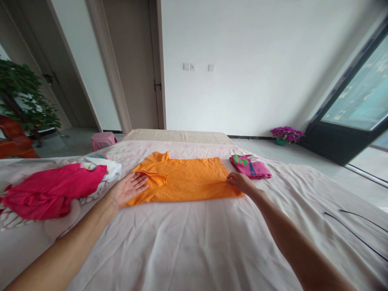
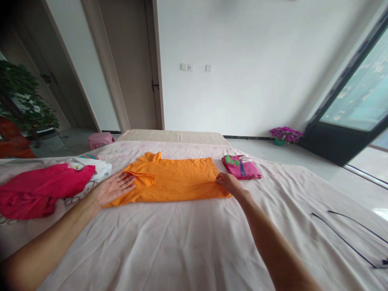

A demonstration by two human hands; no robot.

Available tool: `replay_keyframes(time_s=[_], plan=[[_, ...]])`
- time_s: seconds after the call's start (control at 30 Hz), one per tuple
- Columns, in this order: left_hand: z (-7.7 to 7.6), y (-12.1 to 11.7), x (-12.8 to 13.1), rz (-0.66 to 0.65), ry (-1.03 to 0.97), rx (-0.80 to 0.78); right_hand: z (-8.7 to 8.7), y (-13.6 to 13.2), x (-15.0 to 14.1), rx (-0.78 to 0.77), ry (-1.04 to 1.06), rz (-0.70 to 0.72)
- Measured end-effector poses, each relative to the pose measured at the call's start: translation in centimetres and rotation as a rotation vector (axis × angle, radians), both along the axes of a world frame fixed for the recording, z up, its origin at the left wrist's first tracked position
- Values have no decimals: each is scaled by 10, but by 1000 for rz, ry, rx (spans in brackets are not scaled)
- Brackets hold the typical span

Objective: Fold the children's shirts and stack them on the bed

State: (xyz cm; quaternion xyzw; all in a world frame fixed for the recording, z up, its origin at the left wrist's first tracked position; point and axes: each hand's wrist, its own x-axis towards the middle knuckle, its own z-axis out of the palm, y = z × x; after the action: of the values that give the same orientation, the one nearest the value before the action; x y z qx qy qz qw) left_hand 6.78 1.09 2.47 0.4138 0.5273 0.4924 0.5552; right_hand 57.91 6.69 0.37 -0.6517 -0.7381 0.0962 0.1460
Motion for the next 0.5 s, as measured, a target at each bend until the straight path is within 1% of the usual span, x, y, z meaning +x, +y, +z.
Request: replay_keyframes(time_s=[0.03,0.1,0.13,0.2,0.23,0.3,0.37,0.43,0.5], plan=[[-6,3,-1,-8,-22,-20,-2,-1,-1,26,-24,-46],[-17,2,-5,1,-64,-42,-6,-8,-3,137,-77,-104],[-22,-2,-8,19,-2,-17,-7,-15,-4,210,-102,-103],[-31,-18,-13,15,229,83,-8,-34,-6,325,-131,-38],[-35,-27,-16,-12,384,154,-8,-46,-8,341,-137,21],[-41,-48,-22,-81,743,321,-8,-69,-13,304,-148,165],[-47,-65,-29,-131,1089,487,-11,-87,-18,241,-180,286],[-52,-72,-35,-141,1326,596,-15,-93,-22,202,-214,312],[-56,-68,-41,-136,1434,643,-19,-89,-25,191,-236,274]])
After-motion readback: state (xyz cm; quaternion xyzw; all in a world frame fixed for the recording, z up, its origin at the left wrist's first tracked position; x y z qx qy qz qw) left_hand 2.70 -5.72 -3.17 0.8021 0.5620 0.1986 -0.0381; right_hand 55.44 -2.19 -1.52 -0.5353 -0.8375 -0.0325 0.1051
